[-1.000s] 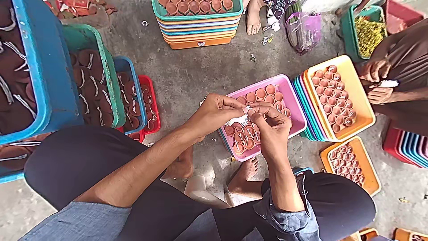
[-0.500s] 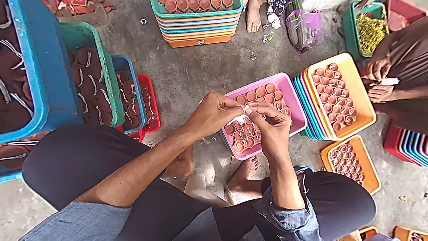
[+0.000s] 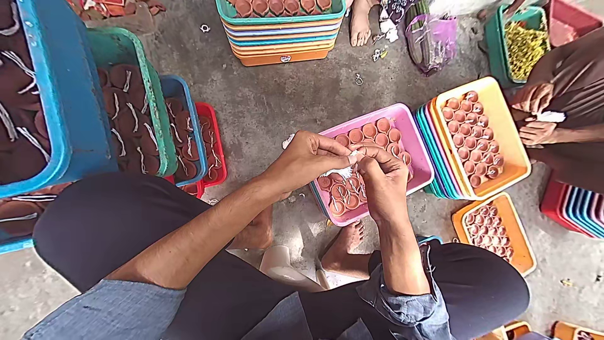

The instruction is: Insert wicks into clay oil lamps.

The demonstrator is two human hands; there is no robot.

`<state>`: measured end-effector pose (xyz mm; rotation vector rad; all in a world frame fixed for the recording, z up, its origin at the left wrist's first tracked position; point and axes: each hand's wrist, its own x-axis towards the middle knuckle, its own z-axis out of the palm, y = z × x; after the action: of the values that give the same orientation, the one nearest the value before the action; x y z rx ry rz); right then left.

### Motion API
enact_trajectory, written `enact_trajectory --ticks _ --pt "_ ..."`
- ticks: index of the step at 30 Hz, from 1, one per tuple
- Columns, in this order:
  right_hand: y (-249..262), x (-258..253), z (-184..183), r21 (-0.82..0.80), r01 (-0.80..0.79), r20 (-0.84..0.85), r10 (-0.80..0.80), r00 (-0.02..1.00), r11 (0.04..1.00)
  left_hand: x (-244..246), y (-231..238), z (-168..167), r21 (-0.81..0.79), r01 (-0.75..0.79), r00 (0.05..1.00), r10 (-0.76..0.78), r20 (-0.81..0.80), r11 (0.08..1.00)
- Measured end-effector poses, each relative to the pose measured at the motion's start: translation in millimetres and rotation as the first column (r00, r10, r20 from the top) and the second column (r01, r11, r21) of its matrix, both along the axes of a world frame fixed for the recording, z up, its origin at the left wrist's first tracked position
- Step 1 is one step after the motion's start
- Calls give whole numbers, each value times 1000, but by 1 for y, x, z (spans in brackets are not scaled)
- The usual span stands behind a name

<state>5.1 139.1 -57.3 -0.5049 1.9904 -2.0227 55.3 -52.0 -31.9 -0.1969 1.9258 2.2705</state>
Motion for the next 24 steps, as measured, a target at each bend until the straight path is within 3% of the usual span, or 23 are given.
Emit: enact_trajectory --ticks 12,19,24 --pt "3 -3 2 -87 -18 12 19 1000 996 -2 0 -2 28 -47 999 46 27 999" --pt "5 -4 3 -167 -19 68 30 997 986 -4 0 -2 142 -92 990 75 117 986" --pt "0 0 3 -204 -50 77 66 995 978 -3 3 -4 111 -43 999 41 19 993"
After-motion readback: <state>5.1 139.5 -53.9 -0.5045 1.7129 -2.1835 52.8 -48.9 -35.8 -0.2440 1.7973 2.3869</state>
